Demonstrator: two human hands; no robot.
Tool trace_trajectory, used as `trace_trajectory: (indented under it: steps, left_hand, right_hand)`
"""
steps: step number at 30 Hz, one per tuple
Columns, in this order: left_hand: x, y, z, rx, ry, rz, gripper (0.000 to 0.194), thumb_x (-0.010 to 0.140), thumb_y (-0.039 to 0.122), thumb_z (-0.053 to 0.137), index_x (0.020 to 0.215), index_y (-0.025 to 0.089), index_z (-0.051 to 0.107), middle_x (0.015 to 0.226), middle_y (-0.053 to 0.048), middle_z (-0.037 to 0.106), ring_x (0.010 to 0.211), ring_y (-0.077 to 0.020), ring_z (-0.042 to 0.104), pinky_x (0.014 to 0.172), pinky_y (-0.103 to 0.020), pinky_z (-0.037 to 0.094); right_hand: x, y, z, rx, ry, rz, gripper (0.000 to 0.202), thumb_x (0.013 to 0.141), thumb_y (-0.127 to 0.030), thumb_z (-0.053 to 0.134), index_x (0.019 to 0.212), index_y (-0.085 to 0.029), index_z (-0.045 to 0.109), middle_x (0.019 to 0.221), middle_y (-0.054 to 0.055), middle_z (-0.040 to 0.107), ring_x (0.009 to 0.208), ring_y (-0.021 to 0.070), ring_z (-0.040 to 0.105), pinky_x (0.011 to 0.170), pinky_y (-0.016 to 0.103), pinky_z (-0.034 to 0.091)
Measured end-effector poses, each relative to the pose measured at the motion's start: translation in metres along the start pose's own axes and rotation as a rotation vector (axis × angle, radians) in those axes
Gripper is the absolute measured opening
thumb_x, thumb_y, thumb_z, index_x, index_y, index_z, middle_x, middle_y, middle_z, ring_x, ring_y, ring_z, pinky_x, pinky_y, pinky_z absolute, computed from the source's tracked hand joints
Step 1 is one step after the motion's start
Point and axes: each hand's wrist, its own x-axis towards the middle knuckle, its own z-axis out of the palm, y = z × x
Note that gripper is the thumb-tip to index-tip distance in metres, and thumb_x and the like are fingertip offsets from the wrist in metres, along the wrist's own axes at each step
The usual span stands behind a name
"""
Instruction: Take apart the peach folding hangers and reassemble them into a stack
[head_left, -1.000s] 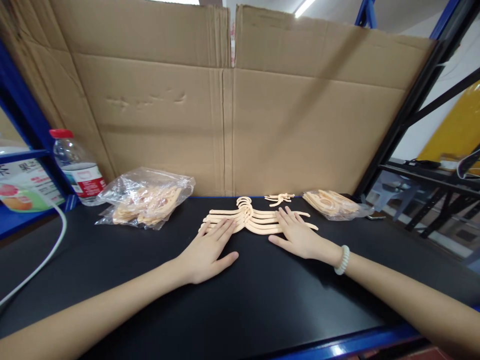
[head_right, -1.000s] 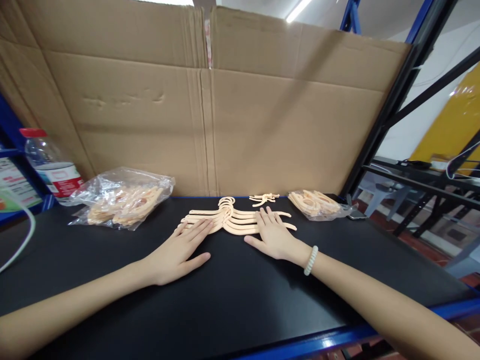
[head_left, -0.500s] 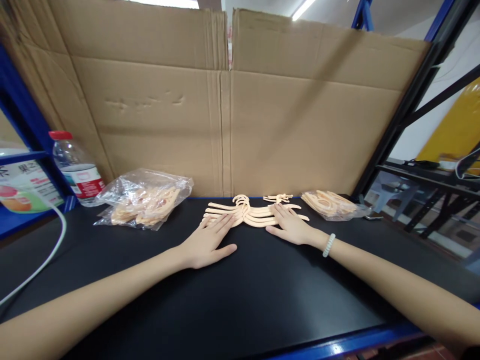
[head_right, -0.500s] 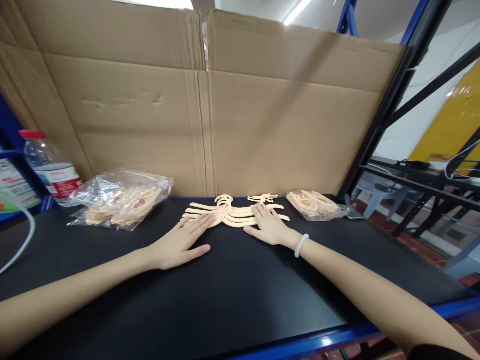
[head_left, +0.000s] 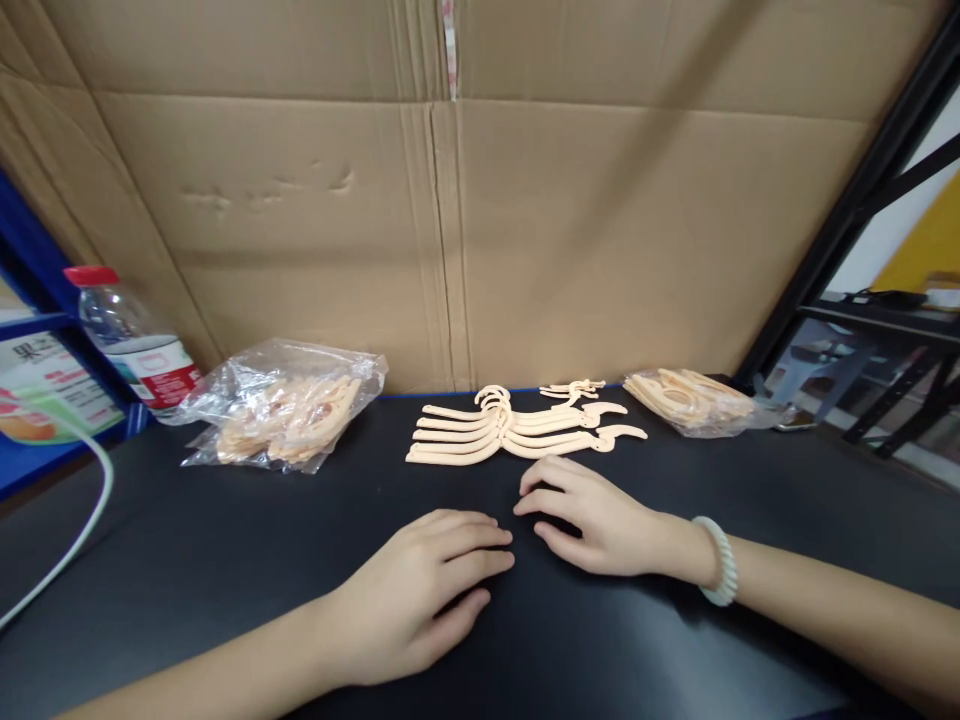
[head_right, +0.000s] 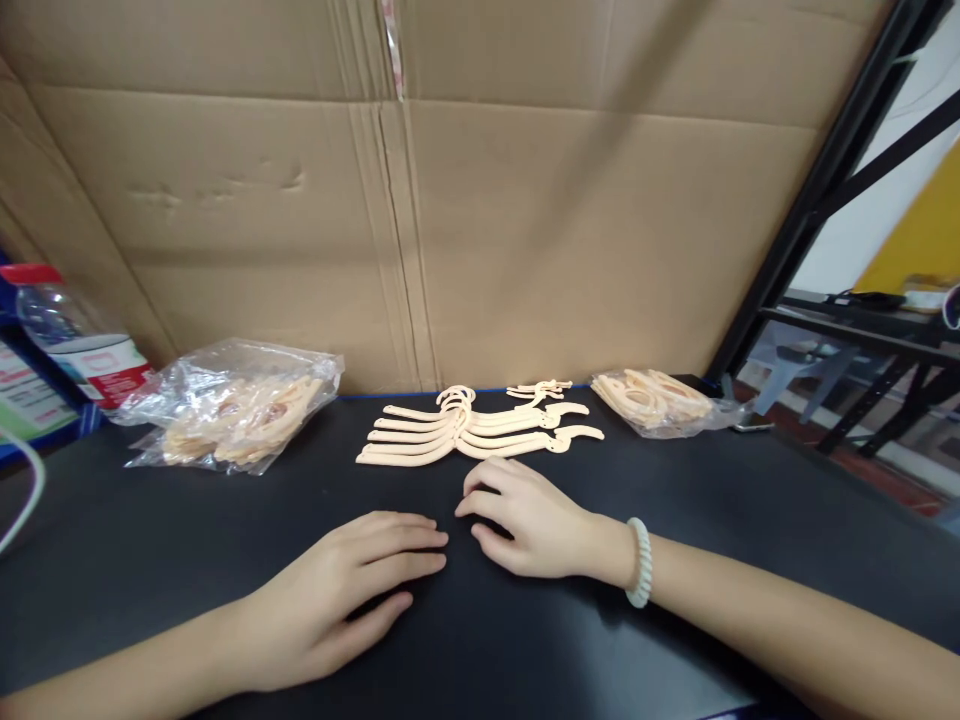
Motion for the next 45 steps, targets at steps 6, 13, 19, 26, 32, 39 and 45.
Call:
trace_trajectory:
  steps: [6, 13, 19, 26, 32, 39, 45]
  left_hand:
    - [0.003, -0.004, -0.005, -0.01, -0.038, -0.004, 0.039, 0.091, 0.015, 0.048, 0.128, 0.021, 0.058, 0.133, -0.009, 0.061, 0.123, -0.0251, 0.056, 0.103, -0.042, 0.047]
    - [0.002, -0.005, -0.004, -0.001, -0.029, 0.009, 0.039, 0.091, 0.014, 0.047, 0.128, 0.021, 0.057, 0.133, -0.008, 0.061, 0.123, -0.025, 0.056, 0.103, -0.041, 0.048]
    - [0.002, -0.004, -0.005, 0.028, -0.057, 0.006, 0.04, 0.091, 0.014, 0.046, 0.129, 0.02, 0.056, 0.133, -0.009, 0.06, 0.123, -0.0242, 0.056, 0.103, -0.04, 0.048]
    - [0.002, -0.005, -0.005, 0.006, -0.063, -0.003, 0.041, 0.09, 0.014, 0.047, 0.13, 0.021, 0.054, 0.134, -0.009, 0.06, 0.124, -0.0244, 0.054, 0.105, -0.04, 0.047]
    - [0.003, -0.003, -0.007, -0.013, -0.044, -0.004, 0.043, 0.089, 0.012, 0.049, 0.13, 0.023, 0.055, 0.133, -0.009, 0.061, 0.122, -0.0247, 0.056, 0.104, -0.04, 0.048]
    - [0.004, -0.003, -0.007, 0.007, -0.069, -0.007, 0.04, 0.089, 0.013, 0.048, 0.128, 0.02, 0.056, 0.133, -0.01, 0.06, 0.124, -0.0246, 0.055, 0.104, -0.039, 0.047]
    - [0.004, -0.003, -0.007, -0.021, -0.042, -0.008, 0.042, 0.088, 0.012, 0.049, 0.129, 0.023, 0.056, 0.131, -0.009, 0.062, 0.122, -0.0247, 0.056, 0.103, -0.04, 0.048]
  right_hand:
    - [-0.003, 0.004, -0.007, 0.267, -0.052, 0.091, 0.025, 0.092, -0.015, 0.054, 0.116, -0.02, 0.061, 0.116, 0.008, 0.056, 0.11, 0.0195, 0.053, 0.099, 0.036, 0.044]
    - [-0.003, 0.013, -0.01, 0.3, -0.073, 0.133, 0.025, 0.091, -0.014, 0.057, 0.114, -0.021, 0.063, 0.117, 0.007, 0.056, 0.112, 0.0187, 0.053, 0.101, 0.035, 0.041]
    - [-0.002, 0.007, -0.012, 0.274, -0.097, 0.133, 0.028, 0.091, -0.012, 0.055, 0.117, -0.019, 0.062, 0.119, 0.009, 0.054, 0.114, 0.0193, 0.051, 0.102, 0.036, 0.042]
    - [-0.004, 0.006, -0.011, 0.231, -0.092, 0.109, 0.027, 0.092, -0.014, 0.052, 0.118, -0.021, 0.06, 0.119, 0.009, 0.054, 0.113, 0.02, 0.052, 0.101, 0.037, 0.044]
    - [-0.005, 0.006, -0.01, 0.187, -0.084, 0.087, 0.028, 0.093, -0.014, 0.051, 0.119, -0.021, 0.059, 0.12, 0.01, 0.054, 0.114, 0.0208, 0.053, 0.101, 0.038, 0.044]
    - [-0.004, 0.003, -0.009, 0.121, -0.087, 0.051, 0.029, 0.092, -0.011, 0.048, 0.118, -0.018, 0.058, 0.118, 0.011, 0.055, 0.11, 0.0212, 0.053, 0.098, 0.038, 0.047]
    - [-0.004, 0.0, -0.01, 0.052, -0.095, 0.017, 0.03, 0.091, -0.011, 0.046, 0.118, -0.017, 0.057, 0.116, 0.012, 0.056, 0.108, 0.0226, 0.053, 0.096, 0.04, 0.048]
